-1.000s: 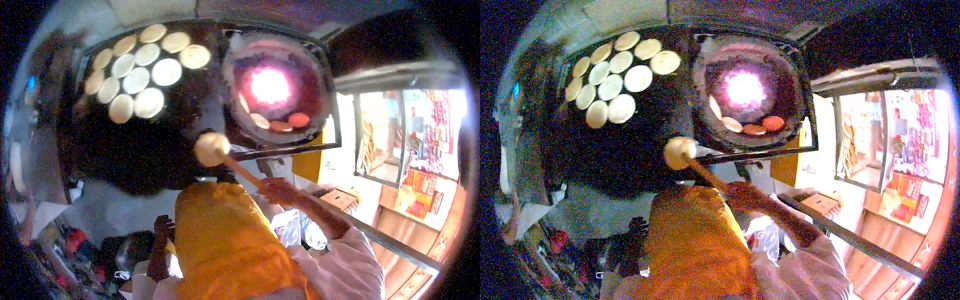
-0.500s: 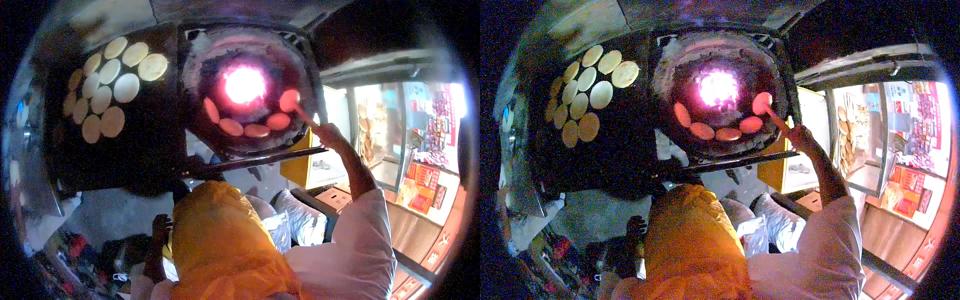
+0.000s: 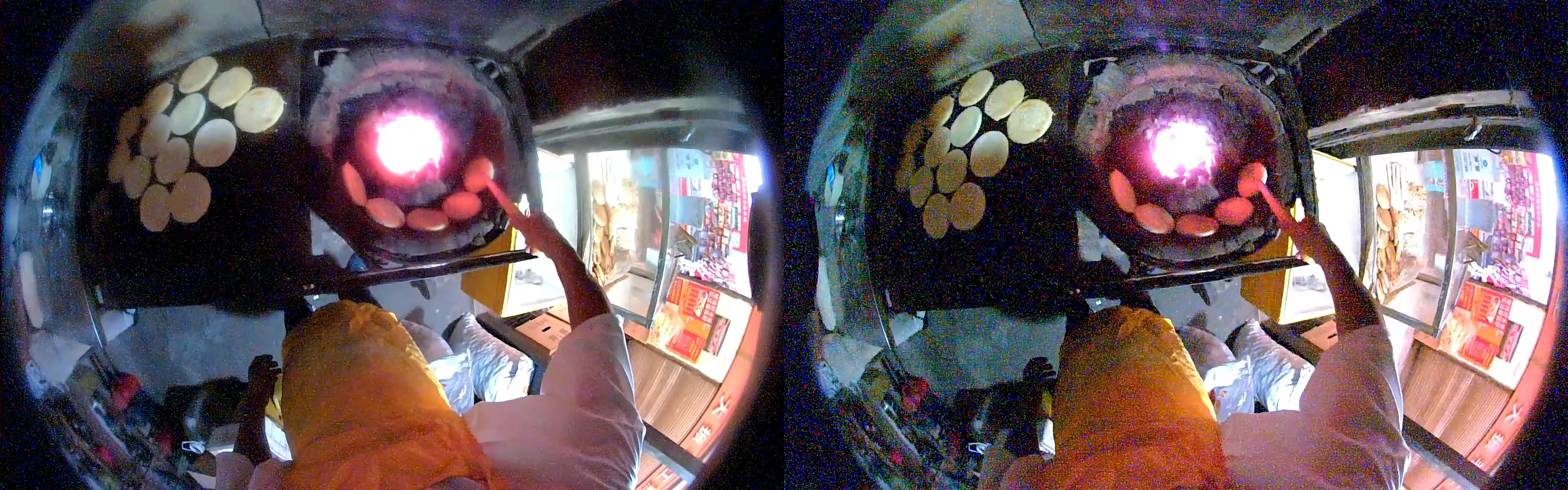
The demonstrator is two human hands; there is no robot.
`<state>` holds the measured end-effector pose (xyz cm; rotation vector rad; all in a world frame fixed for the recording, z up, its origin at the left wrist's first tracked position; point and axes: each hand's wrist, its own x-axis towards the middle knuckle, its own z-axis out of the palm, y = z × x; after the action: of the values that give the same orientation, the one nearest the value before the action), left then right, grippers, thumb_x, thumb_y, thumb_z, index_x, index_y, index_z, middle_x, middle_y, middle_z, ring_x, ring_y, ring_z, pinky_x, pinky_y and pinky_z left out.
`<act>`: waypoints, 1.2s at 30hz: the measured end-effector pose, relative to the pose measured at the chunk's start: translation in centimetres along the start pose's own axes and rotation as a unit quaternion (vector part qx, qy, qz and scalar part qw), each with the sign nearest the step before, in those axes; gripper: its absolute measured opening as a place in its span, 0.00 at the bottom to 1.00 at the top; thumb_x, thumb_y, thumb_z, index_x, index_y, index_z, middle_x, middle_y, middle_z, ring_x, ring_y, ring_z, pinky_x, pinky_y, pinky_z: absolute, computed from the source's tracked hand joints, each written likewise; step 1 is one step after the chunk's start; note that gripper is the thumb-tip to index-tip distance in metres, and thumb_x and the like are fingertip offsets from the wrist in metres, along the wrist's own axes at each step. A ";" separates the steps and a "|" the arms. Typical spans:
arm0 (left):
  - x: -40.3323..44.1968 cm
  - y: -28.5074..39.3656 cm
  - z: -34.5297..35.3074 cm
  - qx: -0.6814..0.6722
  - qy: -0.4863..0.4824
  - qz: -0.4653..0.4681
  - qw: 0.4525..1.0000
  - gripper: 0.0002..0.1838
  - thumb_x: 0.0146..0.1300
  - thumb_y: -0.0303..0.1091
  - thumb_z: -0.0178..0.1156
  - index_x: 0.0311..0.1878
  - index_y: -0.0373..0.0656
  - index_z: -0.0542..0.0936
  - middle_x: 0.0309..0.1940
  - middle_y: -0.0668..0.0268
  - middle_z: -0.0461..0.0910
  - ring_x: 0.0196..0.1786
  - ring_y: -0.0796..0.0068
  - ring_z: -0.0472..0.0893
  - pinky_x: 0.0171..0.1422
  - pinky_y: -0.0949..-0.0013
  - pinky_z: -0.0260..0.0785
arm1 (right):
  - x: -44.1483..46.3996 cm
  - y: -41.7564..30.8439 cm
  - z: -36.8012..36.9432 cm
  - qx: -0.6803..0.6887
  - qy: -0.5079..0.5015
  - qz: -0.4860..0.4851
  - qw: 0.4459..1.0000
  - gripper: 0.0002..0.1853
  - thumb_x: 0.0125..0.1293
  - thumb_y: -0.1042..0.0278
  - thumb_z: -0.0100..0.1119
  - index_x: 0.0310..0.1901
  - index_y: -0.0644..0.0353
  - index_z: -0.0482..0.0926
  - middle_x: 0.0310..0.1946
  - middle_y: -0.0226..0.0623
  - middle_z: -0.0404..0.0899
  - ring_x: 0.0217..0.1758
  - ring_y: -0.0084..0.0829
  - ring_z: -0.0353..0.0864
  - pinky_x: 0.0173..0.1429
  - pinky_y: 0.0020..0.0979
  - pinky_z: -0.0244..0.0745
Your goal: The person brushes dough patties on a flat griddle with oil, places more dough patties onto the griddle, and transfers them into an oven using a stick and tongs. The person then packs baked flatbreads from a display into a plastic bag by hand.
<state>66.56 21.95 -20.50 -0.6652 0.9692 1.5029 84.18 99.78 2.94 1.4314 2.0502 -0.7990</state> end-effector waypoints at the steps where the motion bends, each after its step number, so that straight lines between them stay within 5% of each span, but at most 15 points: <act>1: -0.4 0.7 1.6 0.025 0.006 0.014 1.000 0.14 0.66 0.37 0.56 0.53 0.45 0.74 0.42 0.60 0.79 0.40 0.60 0.81 0.40 0.59 0.76 | 0.0 1.2 0.5 -0.034 0.023 -0.045 0.998 0.23 0.66 0.50 0.58 0.40 0.70 0.76 0.17 0.42 0.77 0.14 0.30 0.77 0.16 0.28 0.73; 4: -2.4 3.7 6.0 0.119 0.119 0.029 0.985 0.14 0.66 0.39 0.56 0.52 0.46 0.75 0.41 0.60 0.79 0.39 0.61 0.81 0.38 0.60 0.75 | -2.6 0.6 1.0 -0.132 0.103 -0.021 0.986 0.23 0.67 0.50 0.57 0.50 0.64 0.73 0.23 0.41 0.80 0.23 0.32 0.81 0.24 0.35 0.78; 6: -2.0 4.8 4.3 0.023 0.113 -0.064 0.991 0.14 0.67 0.41 0.55 0.52 0.47 0.75 0.40 0.60 0.79 0.38 0.61 0.81 0.38 0.58 0.75 | -3.1 1.7 5.2 0.099 0.119 -0.128 0.980 0.21 0.66 0.49 0.57 0.49 0.58 0.74 0.27 0.36 0.80 0.26 0.34 0.81 0.29 0.38 0.77; 7: -1.0 4.0 0.9 0.016 0.114 -0.055 0.992 0.14 0.67 0.41 0.55 0.52 0.47 0.75 0.40 0.60 0.79 0.38 0.61 0.81 0.38 0.58 0.75 | -4.4 0.1 6.9 0.218 0.089 -0.164 0.958 0.20 0.66 0.48 0.58 0.49 0.56 0.75 0.28 0.34 0.80 0.26 0.34 0.80 0.30 0.39 0.76; 9: 0.1 3.3 -3.5 -0.038 0.043 -0.071 0.996 0.14 0.67 0.41 0.54 0.52 0.46 0.75 0.39 0.60 0.79 0.38 0.60 0.81 0.36 0.57 0.74 | -7.4 -5.7 12.2 0.428 -0.041 -0.060 0.901 0.19 0.66 0.47 0.58 0.48 0.53 0.75 0.27 0.31 0.78 0.22 0.31 0.77 0.24 0.32 0.71; 11: -1.2 4.5 -2.9 -0.009 0.081 -0.062 0.995 0.13 0.68 0.40 0.53 0.52 0.46 0.75 0.39 0.59 0.79 0.37 0.60 0.81 0.37 0.56 0.75 | -12.5 -15.8 13.9 0.441 -0.176 -0.003 0.880 0.23 0.65 0.47 0.59 0.52 0.55 0.73 0.28 0.31 0.75 0.26 0.26 0.75 0.26 0.26 0.68; 13: -4.2 6.3 0.1 0.035 0.148 -0.043 0.987 0.13 0.68 0.38 0.53 0.52 0.46 0.75 0.39 0.59 0.79 0.37 0.60 0.81 0.38 0.56 0.76 | -15.2 -24.6 13.7 0.397 -0.293 -0.071 0.867 0.27 0.64 0.47 0.61 0.56 0.59 0.72 0.30 0.31 0.74 0.31 0.23 0.73 0.32 0.25 0.69; 15: -6.6 7.8 1.4 0.071 0.141 0.022 0.987 0.13 0.67 0.37 0.53 0.52 0.45 0.75 0.40 0.58 0.79 0.38 0.58 0.81 0.42 0.55 0.77 | -10.1 -29.0 20.3 0.546 -0.236 -0.121 0.794 0.23 0.65 0.50 0.60 0.53 0.60 0.75 0.26 0.28 0.73 0.27 0.23 0.70 0.30 0.25 0.68; 17: -3.9 3.2 -7.7 0.092 0.136 0.094 0.982 0.13 0.67 0.36 0.53 0.52 0.45 0.75 0.41 0.58 0.79 0.39 0.57 0.81 0.43 0.55 0.78 | -4.2 -32.1 25.9 0.659 -0.154 -0.148 0.721 0.21 0.66 0.51 0.59 0.50 0.60 0.76 0.23 0.26 0.71 0.24 0.22 0.69 0.28 0.24 0.67; 18: -3.4 1.4 -11.3 0.116 0.125 0.160 0.972 0.13 0.67 0.35 0.53 0.52 0.44 0.75 0.42 0.58 0.79 0.40 0.56 0.81 0.44 0.55 0.78 | -3.6 -35.5 24.7 0.641 -0.162 -0.121 0.740 0.22 0.66 0.52 0.59 0.51 0.62 0.75 0.25 0.30 0.73 0.26 0.27 0.71 0.29 0.27 0.70; 22: -6.1 2.0 -12.7 0.100 0.139 0.134 0.976 0.13 0.67 0.35 0.54 0.52 0.44 0.75 0.42 0.58 0.79 0.39 0.56 0.81 0.42 0.56 0.78 | -2.5 -41.7 22.6 0.575 -0.184 -0.063 0.794 0.23 0.64 0.58 0.59 0.53 0.67 0.71 0.29 0.40 0.76 0.31 0.37 0.77 0.34 0.31 0.76; 27: -6.4 3.8 -11.2 0.055 0.126 0.070 0.988 0.13 0.67 0.36 0.55 0.52 0.44 0.76 0.42 0.58 0.80 0.39 0.57 0.82 0.40 0.58 0.78 | -4.4 -34.0 23.3 0.478 -0.162 -0.128 0.854 0.25 0.68 0.58 0.52 0.62 0.63 0.67 0.42 0.41 0.77 0.29 0.31 0.78 0.30 0.31 0.77; 33: -5.7 8.6 -4.6 -0.036 0.090 -0.068 0.993 0.13 0.67 0.38 0.56 0.51 0.43 0.76 0.42 0.58 0.80 0.38 0.57 0.82 0.37 0.59 0.78 | -5.0 -14.4 17.5 0.530 -0.246 -0.168 0.794 0.23 0.65 0.59 0.59 0.58 0.62 0.72 0.39 0.35 0.77 0.30 0.27 0.77 0.32 0.30 0.77; 35: -3.9 8.3 -1.6 0.040 0.138 -0.049 0.988 0.13 0.68 0.39 0.57 0.51 0.44 0.77 0.41 0.58 0.80 0.36 0.57 0.83 0.35 0.60 0.77 | -3.8 -8.6 14.0 0.413 -0.044 -0.402 0.816 0.20 0.69 0.54 0.56 0.54 0.60 0.75 0.33 0.33 0.77 0.30 0.26 0.76 0.33 0.31 0.76; 36: -3.2 8.1 -0.2 0.113 0.187 -0.027 0.975 0.14 0.68 0.41 0.57 0.51 0.45 0.77 0.40 0.59 0.81 0.35 0.58 0.83 0.32 0.61 0.76 | -1.7 -5.3 12.0 0.346 0.035 -0.399 0.848 0.21 0.69 0.53 0.56 0.54 0.60 0.76 0.34 0.34 0.79 0.31 0.28 0.77 0.35 0.34 0.76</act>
<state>59.09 20.29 -16.26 -0.8178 1.3747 1.2176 80.55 88.64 -3.32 0.8276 2.5638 -2.0097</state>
